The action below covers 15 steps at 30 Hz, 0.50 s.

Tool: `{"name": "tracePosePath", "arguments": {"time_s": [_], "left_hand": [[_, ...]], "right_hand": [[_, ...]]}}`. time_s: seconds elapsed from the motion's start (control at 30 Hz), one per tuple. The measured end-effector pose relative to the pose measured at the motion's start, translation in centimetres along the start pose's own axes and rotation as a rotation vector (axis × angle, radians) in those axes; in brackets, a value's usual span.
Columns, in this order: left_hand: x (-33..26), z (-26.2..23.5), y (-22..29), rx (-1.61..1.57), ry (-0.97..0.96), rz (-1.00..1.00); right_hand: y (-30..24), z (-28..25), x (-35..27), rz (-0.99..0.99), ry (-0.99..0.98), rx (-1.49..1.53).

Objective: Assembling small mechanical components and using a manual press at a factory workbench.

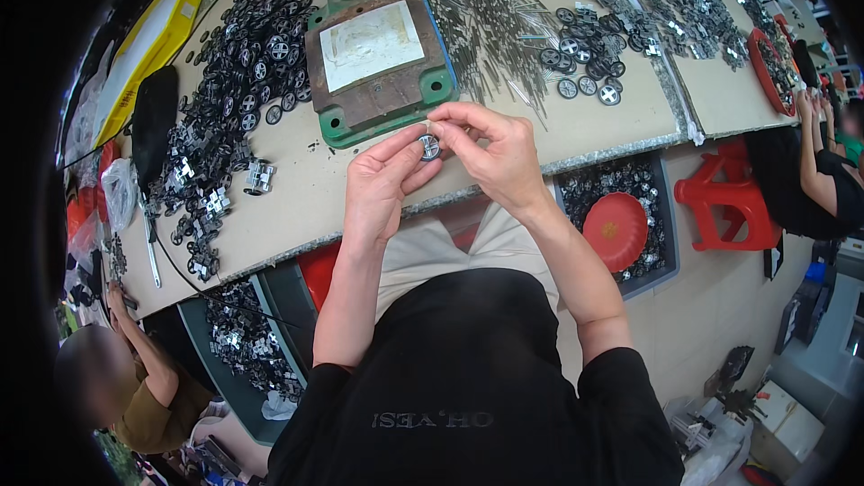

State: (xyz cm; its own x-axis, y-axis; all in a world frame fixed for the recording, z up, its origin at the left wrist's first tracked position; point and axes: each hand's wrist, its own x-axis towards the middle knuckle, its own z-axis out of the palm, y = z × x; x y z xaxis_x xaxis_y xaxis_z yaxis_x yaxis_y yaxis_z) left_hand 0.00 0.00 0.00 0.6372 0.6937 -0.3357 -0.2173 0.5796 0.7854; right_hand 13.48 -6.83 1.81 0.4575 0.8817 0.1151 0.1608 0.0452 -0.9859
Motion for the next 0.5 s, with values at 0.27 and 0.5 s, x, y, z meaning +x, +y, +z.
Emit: {"name": "tracePosePath", "arguments": {"time_s": [0.27, 0.5], "left_hand": [[-0.1, 0.2, -0.1, -0.057, 0.000, 0.042], [-0.3, -0.7, 0.7, -0.087, -0.086, -0.019]], "right_hand": [[0.7, 0.1, -0.1, -0.698, -0.002, -0.516], [1.3, 0.4, -1.1, -0.053, 0.119, 0.231]]}}
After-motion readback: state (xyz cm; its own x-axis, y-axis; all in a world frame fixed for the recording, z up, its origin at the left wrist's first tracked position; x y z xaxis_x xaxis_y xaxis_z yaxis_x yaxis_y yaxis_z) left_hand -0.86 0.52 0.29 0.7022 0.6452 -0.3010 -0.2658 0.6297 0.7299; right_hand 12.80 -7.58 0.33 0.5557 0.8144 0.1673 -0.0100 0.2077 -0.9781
